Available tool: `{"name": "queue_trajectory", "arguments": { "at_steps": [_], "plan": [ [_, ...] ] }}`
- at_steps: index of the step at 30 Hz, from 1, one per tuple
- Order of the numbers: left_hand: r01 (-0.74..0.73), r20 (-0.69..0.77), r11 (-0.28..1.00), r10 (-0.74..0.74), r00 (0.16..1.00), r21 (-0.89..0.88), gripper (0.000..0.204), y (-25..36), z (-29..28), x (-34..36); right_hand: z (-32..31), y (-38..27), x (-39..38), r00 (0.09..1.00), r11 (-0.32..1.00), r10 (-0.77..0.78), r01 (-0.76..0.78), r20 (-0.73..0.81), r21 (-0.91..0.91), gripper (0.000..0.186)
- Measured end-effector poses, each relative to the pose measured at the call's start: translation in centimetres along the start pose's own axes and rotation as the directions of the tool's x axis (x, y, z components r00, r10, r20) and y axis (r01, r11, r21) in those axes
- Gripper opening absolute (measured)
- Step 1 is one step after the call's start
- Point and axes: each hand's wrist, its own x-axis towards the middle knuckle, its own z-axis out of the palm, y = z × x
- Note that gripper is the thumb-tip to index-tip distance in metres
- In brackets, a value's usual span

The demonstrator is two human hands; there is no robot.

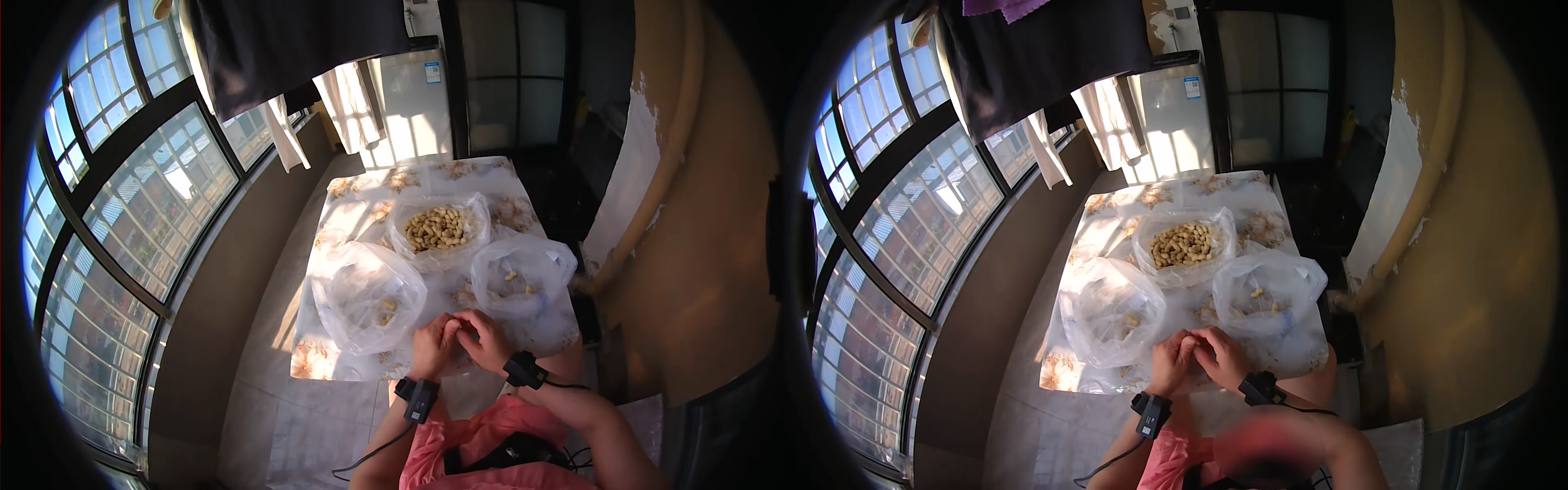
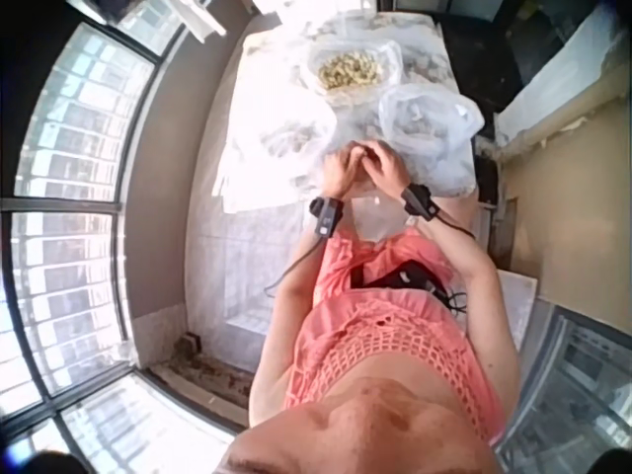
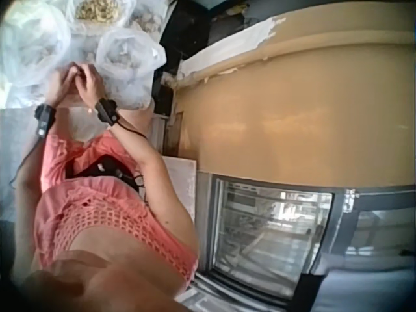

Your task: Sorting peanuts from one large bag into smaller individual bags on a table.

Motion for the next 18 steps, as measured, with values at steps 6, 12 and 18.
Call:
{"name": "queue_trajectory", "arguments": {
  "at_steps": [6,12,18],
  "plan": [
    [-0.044,-0.019,0.998,0.045,0.999,0.049,0.036,0.04,0.04,0.02,0.12,0.40,-0.25,1.000,1.000,-0.024,0.024,-0.017,-0.017,0.026],
    [-0.004,0.010,0.999,0.004,1.000,0.036,0.035,0.25,-0.22,0.27,0.13,0.18,-0.13,1.000,1.000,0.007,-0.007,-0.025,-0.011,0.025],
    [0.012,-0.001,1.000,-0.012,1.000,-0.006,0.035,0.08,-0.12,0.58,0.08,0.14,0.07,0.999,1.000,0.023,-0.024,-0.024,-0.018,0.024]
  ]
}}
